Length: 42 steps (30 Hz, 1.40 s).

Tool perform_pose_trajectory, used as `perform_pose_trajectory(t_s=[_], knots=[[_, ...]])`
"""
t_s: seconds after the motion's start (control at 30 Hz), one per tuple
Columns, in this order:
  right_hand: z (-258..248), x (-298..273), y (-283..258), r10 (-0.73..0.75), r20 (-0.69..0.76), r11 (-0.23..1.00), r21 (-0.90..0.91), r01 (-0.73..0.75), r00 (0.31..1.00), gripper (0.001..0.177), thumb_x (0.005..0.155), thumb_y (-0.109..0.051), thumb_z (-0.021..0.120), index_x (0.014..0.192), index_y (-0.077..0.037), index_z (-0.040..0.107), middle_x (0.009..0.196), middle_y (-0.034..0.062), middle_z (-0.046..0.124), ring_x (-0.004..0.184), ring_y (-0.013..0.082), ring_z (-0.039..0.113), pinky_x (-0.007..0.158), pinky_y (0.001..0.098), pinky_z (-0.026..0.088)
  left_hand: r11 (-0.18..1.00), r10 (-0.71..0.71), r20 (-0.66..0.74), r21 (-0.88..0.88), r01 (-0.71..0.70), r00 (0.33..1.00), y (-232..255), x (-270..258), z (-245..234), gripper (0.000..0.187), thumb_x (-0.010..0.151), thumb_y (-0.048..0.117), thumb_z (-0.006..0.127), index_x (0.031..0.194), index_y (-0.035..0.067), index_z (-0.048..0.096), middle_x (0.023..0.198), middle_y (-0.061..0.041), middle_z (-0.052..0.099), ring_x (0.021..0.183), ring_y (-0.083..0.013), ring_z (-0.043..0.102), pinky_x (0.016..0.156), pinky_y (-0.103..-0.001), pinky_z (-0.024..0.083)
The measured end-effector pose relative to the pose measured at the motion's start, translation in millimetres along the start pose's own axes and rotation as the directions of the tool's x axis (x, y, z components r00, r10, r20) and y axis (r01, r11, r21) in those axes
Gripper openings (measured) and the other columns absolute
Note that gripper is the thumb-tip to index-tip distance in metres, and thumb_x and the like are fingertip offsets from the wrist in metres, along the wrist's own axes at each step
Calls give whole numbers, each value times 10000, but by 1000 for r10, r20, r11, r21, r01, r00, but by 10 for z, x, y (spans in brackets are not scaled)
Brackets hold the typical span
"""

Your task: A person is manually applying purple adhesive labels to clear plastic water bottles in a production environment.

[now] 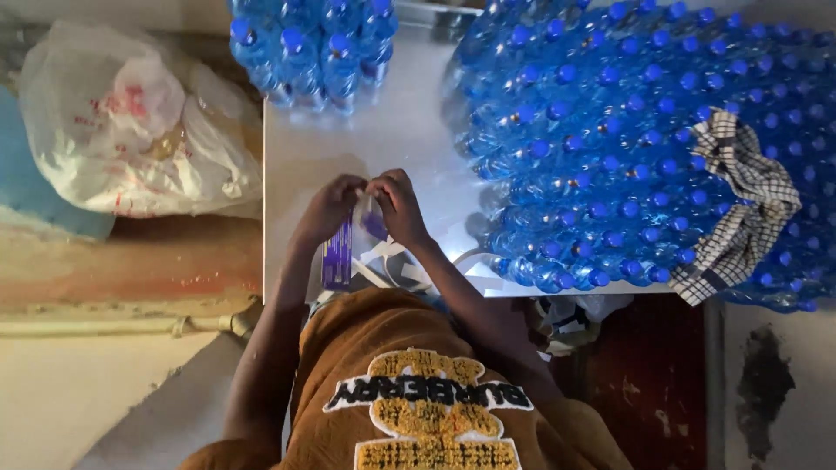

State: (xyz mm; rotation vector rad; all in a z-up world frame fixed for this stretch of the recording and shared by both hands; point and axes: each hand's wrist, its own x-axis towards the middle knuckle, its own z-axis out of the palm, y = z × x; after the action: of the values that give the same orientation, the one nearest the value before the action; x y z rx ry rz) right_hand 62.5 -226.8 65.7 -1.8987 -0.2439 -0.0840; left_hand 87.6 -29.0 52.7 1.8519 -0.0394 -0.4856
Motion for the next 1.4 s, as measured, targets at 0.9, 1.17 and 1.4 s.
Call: perform_pose_trajectory(t_s=[0.9,1.17,1.4], knots=[[-735,-302,-1012,153,-330,935,355,-27,931,283,1236,-302,498,1196,-94,686,923,74,624,874,101,606,789,332,535,857,142,-62,-492,-154,988,1380,-408,716,112,1010,95,846,1072,6,821,828,-67,712,786,-115,637,725,-268,531],[-938,-921,-553,300,-481,911,400,-98,824,430,1096,-309,780,1395,-42,625,1139,115,650,959,172,668,839,347,635,767,90,-146,-621,-162,985,1313,-354,745,96,1072,120,765,1081,25,752,865,-60,671,796,-147,666,783,-302,575],[-1757,-2247,-1298,413,-436,507,-619,-600,799,145,1037,-217,711,1095,-88,679,902,103,679,731,341,715,640,402,552,720,87,-495,-568,-398,864,977,128,134,132,1193,267,591,1199,172,682,1024,-7,711,952,-137,707,923,-332,601]])
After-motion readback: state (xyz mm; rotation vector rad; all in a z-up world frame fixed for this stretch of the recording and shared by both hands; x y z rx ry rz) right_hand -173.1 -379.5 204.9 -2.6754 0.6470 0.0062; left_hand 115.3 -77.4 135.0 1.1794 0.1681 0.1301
